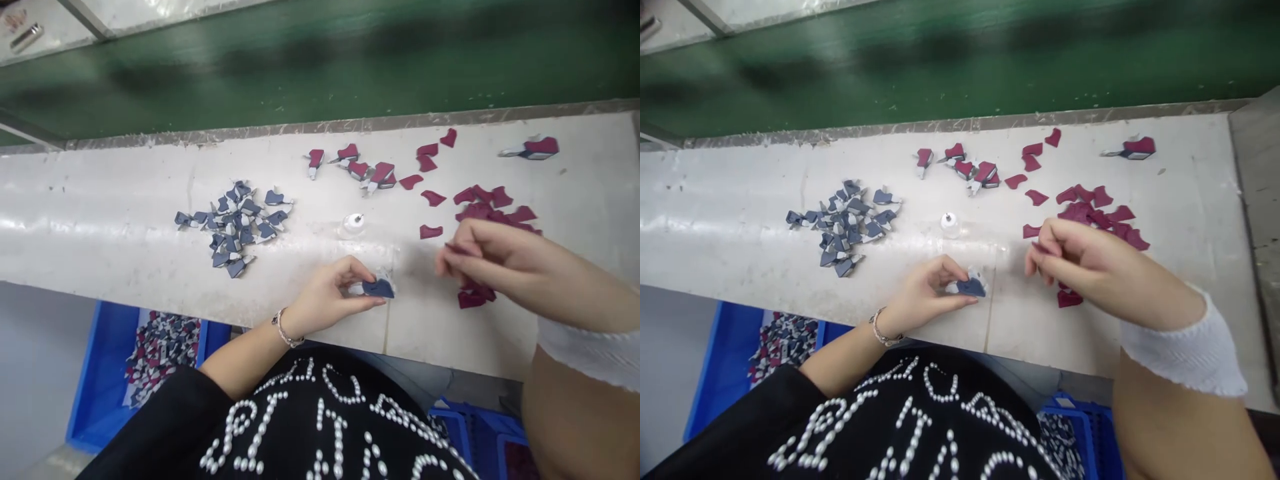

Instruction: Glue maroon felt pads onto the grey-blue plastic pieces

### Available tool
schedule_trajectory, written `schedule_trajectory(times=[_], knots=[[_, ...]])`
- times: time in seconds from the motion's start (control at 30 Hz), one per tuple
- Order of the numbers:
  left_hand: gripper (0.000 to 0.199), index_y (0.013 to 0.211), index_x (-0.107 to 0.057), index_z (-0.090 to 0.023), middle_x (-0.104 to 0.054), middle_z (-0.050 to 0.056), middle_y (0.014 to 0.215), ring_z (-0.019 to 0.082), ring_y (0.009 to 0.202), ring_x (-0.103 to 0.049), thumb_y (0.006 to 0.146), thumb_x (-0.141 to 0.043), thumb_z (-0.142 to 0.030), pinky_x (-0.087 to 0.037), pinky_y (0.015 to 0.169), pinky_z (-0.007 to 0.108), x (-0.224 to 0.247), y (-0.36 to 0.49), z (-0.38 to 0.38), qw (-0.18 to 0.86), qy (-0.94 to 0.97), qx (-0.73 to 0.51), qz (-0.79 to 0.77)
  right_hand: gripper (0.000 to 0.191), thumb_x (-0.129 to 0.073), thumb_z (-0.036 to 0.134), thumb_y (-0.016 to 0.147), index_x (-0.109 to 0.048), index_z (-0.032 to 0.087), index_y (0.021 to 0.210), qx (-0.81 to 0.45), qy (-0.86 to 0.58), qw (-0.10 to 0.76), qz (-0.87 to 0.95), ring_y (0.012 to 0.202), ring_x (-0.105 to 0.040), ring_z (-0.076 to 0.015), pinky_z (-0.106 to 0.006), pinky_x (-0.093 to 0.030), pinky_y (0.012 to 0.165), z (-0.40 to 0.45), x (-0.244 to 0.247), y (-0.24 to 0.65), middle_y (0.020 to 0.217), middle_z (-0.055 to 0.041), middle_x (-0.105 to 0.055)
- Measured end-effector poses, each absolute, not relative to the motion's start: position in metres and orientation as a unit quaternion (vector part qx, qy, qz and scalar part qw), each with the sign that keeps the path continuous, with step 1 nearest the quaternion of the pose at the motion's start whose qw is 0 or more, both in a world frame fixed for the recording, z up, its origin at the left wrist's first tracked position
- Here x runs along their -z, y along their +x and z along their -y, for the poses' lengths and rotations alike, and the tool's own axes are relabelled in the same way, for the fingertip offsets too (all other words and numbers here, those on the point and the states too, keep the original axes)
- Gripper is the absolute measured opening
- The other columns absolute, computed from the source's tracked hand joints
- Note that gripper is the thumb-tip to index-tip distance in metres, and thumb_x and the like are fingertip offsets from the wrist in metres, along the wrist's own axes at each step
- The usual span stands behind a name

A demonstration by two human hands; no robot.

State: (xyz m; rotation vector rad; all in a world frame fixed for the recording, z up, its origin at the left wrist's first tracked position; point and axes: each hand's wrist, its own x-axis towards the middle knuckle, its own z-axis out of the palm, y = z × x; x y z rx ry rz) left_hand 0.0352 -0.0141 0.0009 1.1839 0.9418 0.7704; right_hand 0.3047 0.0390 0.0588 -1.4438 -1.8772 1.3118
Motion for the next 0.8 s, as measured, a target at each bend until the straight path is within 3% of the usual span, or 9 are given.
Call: schedule_trajectory(times=[0.07,0.13,0.23,0.37,0.47,0.57,0.7,0.8], knots=[[0.037,0.096,-0.062,-0.018,-0.074,0.006,0.100,0.017,0.096,-0.073,0.074,-0.088,-0.033,-0.060,0.094,0.035,0.006,0.039,0.015,0.668,0.501,-0.360,-0.416,0.040,-0.066,0.050,0.093,-0.045,0.026,0.070,-0.512,-0.480,0.194,0.685,0.053,-0.051,-0.0141,-0.028,-0.044,0.044,-0.022,-0.059,0.294,0.066,0.0005,-0.057],[0.037,0.095,-0.063,-0.018,-0.074,0.006,0.100,0.017,0.097,-0.073,0.072,-0.089,-0.031,-0.061,0.095,0.036,0.011,0.042,0.015,0.672,0.484,-0.375,-0.416,0.027,-0.067,0.048,0.093,-0.058,0.028,0.077,-0.525,-0.463,0.189,0.689,0.060,-0.055,-0.0162,-0.030,-0.047,0.050,-0.010,-0.055,0.285,0.070,-0.0001,-0.059],[0.036,0.093,-0.064,-0.017,-0.074,0.007,0.104,0.017,0.098,-0.073,0.071,-0.090,-0.030,-0.062,0.092,0.035,0.017,0.043,0.015,0.666,0.480,-0.394,-0.413,0.021,-0.058,0.048,0.099,-0.073,0.034,0.104,-0.532,-0.458,0.204,0.682,0.072,-0.064,-0.0189,-0.033,-0.055,0.061,0.003,-0.048,0.276,0.084,-0.0020,-0.070],[0.034,0.089,-0.064,-0.017,-0.068,0.008,0.112,0.016,0.100,-0.070,0.073,-0.089,-0.033,-0.062,0.086,0.031,0.024,0.041,0.014,0.615,0.505,-0.433,-0.424,0.029,-0.058,0.042,0.100,-0.061,0.037,0.128,-0.568,-0.481,0.256,0.617,0.074,-0.068,-0.0162,-0.029,-0.058,0.065,0.010,-0.042,0.268,0.084,0.0005,-0.073],[0.032,0.095,-0.067,-0.017,-0.066,0.006,0.109,0.014,0.097,-0.069,0.075,-0.088,-0.031,-0.062,0.081,0.027,0.028,0.040,0.014,0.543,0.558,-0.465,-0.421,0.023,-0.072,0.043,0.091,-0.063,0.030,0.108,-0.640,-0.485,0.247,0.543,0.073,-0.072,-0.0178,-0.028,-0.060,0.063,0.008,-0.042,0.264,0.080,-0.0005,-0.075],[0.031,0.100,-0.068,-0.018,-0.069,0.004,0.101,0.013,0.093,-0.070,0.077,-0.086,-0.028,-0.062,0.076,0.024,0.030,0.041,0.013,0.466,0.615,-0.498,-0.397,0.024,-0.080,0.048,0.082,-0.072,0.026,0.083,-0.632,-0.518,0.210,0.536,0.069,-0.070,-0.0190,-0.028,-0.057,0.056,0.003,-0.045,0.258,0.075,-0.0031,-0.075],[0.028,0.103,-0.070,-0.018,-0.072,0.003,0.096,0.012,0.088,-0.072,0.080,-0.084,-0.026,-0.063,0.071,0.021,0.027,0.041,0.010,0.399,0.655,-0.523,-0.371,0.025,-0.081,0.053,0.079,-0.079,0.028,0.079,-0.618,-0.534,0.195,0.543,0.059,-0.066,-0.0170,-0.028,-0.054,0.053,-0.002,-0.050,0.249,0.063,-0.0012,-0.069],[0.026,0.104,-0.071,-0.018,-0.075,0.004,0.096,0.012,0.088,-0.073,0.082,-0.082,-0.025,-0.064,0.071,0.021,0.026,0.041,0.008,0.376,0.662,-0.527,-0.378,0.025,-0.074,0.054,0.086,-0.081,0.030,0.090,-0.576,-0.540,0.183,0.587,0.067,-0.070,-0.0185,-0.031,-0.057,0.059,0.000,-0.052,0.245,0.075,-0.0020,-0.075]])
